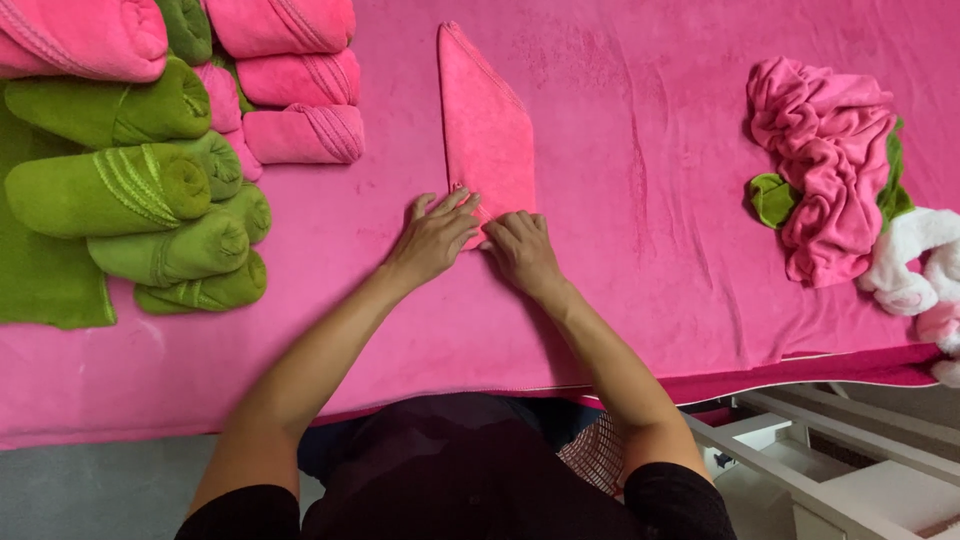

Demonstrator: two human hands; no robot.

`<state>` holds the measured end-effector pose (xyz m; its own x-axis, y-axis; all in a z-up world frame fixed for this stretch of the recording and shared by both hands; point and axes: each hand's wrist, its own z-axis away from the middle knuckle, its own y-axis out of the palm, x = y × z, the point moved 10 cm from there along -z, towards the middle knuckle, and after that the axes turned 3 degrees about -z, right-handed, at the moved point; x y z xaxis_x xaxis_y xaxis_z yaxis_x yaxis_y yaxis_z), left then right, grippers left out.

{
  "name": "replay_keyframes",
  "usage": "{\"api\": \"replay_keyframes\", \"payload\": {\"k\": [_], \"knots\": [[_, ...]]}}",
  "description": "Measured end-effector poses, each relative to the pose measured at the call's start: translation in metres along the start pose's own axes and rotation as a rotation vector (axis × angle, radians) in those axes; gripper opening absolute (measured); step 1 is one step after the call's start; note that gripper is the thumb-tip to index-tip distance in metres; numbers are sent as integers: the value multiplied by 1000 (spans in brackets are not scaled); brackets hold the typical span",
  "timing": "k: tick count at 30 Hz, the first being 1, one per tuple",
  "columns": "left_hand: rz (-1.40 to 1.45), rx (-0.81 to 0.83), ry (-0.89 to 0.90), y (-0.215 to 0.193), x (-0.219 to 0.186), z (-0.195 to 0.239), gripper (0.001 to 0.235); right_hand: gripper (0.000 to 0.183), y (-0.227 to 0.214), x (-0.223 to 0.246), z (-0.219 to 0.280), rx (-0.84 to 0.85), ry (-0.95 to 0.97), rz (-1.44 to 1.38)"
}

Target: The person folds a pink towel into a triangular shape and then rolls it tightly into a compact bundle. They repeat this process with a second pink towel, folding and rolling it in the same manner.

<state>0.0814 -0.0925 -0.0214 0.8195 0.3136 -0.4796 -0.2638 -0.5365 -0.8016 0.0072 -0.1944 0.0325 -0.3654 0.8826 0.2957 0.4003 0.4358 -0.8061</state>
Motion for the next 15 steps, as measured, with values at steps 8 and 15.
{"api": "replay_keyframes", "payload": {"k": [8,15], "knots": [[-192,-106,145,-27,-21,0,51,20,10,-16,-10,174,158,-62],[-99,-55,85,-19,-4,-4,35,24,-5,53,8,-107,8,423]]}}
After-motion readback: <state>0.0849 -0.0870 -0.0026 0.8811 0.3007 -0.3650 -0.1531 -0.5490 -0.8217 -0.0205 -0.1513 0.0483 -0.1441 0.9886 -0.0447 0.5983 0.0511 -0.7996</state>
